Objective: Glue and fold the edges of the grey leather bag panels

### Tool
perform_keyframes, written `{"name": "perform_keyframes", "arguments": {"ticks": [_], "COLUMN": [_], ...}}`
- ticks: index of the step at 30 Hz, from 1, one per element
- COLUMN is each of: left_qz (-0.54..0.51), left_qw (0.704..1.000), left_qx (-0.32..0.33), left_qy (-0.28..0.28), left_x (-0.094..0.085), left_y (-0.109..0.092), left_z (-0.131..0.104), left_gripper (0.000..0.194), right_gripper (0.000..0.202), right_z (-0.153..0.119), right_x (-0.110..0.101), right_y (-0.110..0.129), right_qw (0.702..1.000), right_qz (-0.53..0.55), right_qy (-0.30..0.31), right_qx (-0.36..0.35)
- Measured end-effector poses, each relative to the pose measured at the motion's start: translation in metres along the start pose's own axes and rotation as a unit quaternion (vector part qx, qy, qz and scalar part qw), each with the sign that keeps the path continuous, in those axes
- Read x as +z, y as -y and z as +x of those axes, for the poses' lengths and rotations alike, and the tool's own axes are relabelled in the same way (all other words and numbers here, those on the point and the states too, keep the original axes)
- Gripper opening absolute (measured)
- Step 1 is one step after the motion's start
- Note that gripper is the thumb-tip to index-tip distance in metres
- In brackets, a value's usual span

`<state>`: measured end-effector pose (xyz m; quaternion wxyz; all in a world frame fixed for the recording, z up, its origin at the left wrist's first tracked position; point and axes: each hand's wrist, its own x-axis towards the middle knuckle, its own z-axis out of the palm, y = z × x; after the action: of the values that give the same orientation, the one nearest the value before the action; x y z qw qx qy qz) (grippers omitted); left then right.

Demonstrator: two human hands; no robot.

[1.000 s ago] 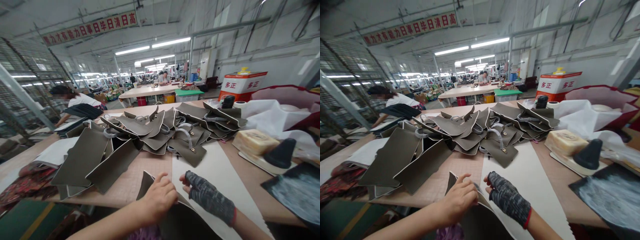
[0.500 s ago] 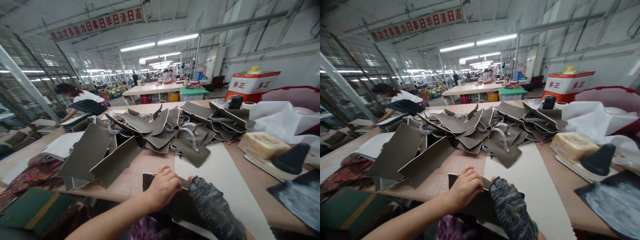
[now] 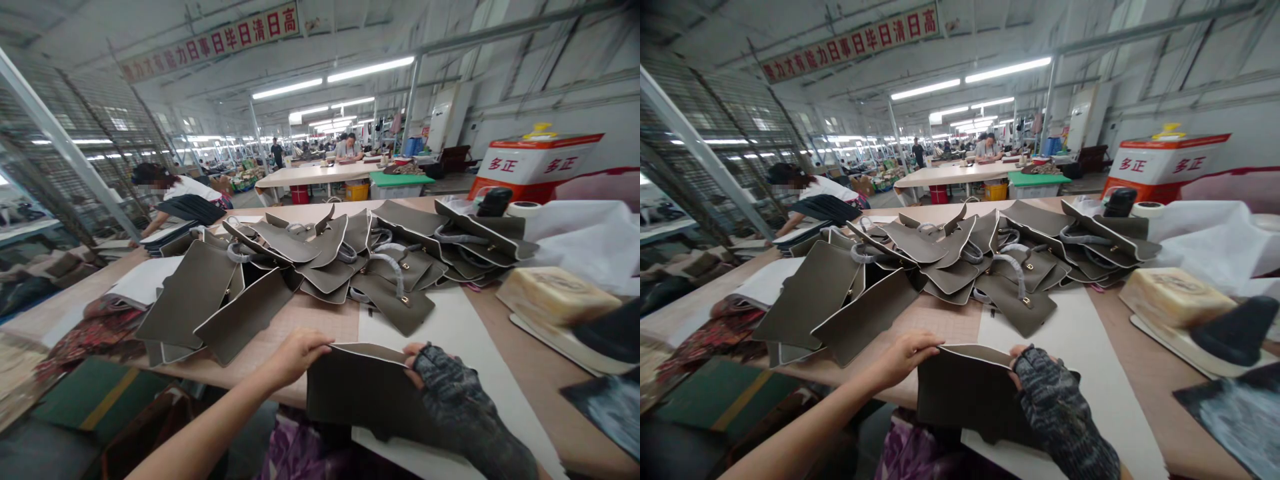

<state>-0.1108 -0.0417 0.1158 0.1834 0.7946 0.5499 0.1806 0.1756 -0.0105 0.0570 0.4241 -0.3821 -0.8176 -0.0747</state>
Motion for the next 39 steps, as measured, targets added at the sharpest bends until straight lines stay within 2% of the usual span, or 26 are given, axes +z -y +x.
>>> {"name": "perform_keyframes", "arguments": {"ticks": [3,8,14,21,25,27,30,34,39], "left_qz": [-0.014,-0.041,-0.025,-0.003,-0.035,-0.056,-0.108,-0.183,-0.203], "left_qw": [1.0,0.998,0.994,0.995,0.995,0.993,0.987,0.974,0.968], "left_qx": [0.007,0.012,0.005,0.001,0.012,0.002,-0.027,-0.066,-0.107], "left_qy": [0.008,0.04,0.102,0.103,0.098,0.104,0.114,0.119,0.099], "left_x": [0.0,-0.004,-0.012,-0.009,-0.006,-0.006,-0.008,-0.008,-0.002], "left_y": [-0.002,-0.004,-0.023,-0.047,-0.051,-0.053,-0.054,-0.055,-0.053], "left_z": [-0.001,-0.003,0.006,0.022,0.027,0.028,0.03,0.031,0.031], "left_gripper": [0.024,0.025,0.025,0.02,0.022,0.022,0.023,0.024,0.024], "right_gripper": [0.025,0.021,0.024,0.027,0.027,0.025,0.024,0.024,0.017], "right_z": [0.004,0.009,0.021,0.027,0.029,0.033,0.038,0.038,0.034], "right_x": [-0.003,-0.01,-0.022,-0.024,-0.026,-0.028,-0.032,-0.032,-0.026], "right_y": [0.0,0.001,0.009,0.021,0.024,0.026,0.028,0.028,0.024], "right_qw": [0.997,0.994,0.992,0.989,0.989,0.989,0.992,0.99,0.992], "right_qz": [-0.057,-0.092,-0.089,-0.11,-0.114,-0.108,-0.078,-0.093,-0.09], "right_qy": [-0.003,0.02,0.02,0.043,0.02,0.005,0.02,0.03,0.021], "right_qx": [-0.049,-0.061,-0.084,-0.084,-0.089,-0.097,-0.1,-0.099,-0.086]}}
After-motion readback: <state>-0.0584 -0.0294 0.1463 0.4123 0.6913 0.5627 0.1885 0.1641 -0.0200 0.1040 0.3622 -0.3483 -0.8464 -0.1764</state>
